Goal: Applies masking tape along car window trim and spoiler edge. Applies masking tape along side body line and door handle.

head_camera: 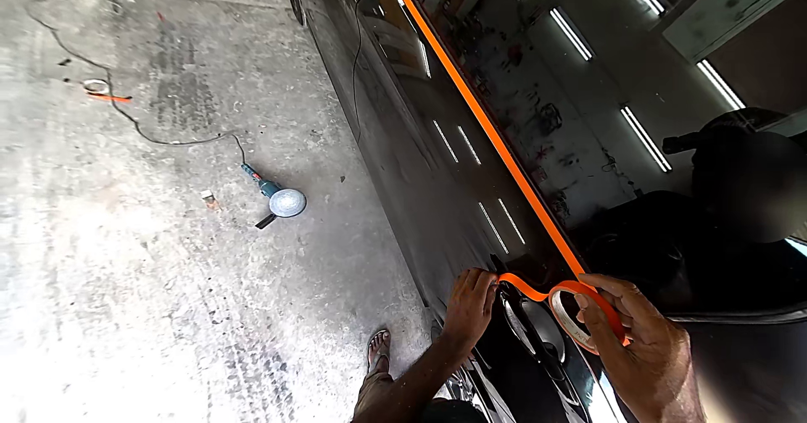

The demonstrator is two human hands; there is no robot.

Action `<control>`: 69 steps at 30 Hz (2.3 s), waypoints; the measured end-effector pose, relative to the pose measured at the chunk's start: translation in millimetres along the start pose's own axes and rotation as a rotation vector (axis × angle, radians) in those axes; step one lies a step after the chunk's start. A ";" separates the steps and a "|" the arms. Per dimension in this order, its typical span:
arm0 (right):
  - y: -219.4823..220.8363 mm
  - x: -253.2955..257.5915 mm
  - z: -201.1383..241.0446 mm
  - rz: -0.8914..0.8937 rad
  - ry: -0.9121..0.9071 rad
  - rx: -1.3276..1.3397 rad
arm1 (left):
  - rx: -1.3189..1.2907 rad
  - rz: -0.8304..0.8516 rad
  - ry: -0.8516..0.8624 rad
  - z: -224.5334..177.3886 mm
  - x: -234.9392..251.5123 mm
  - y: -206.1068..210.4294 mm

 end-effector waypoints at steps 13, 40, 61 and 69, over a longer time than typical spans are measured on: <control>6.7 -4.6 -7.0 0.017 0.016 -0.003 | 0.202 -0.060 0.164 3.6 -2.9 -7.6; 13.9 -11.1 -16.7 0.039 0.025 0.012 | 0.260 -0.059 0.224 6.8 2.3 -4.9; 25.1 -15.6 -20.2 0.049 0.037 0.041 | 0.133 -0.027 0.066 9.9 -2.3 -2.4; 27.5 -19.0 -21.7 0.059 0.064 0.047 | -0.878 -0.083 -0.740 24.7 -8.3 9.3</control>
Point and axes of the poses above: each hand's wrist, its own x-axis towards the middle knuckle, its own y-axis out of the palm, z = x × y, the point moved 6 cm from there along x, towards the middle knuckle, and after that the axes turned 8 degrees about y, right-handed, at the moved point
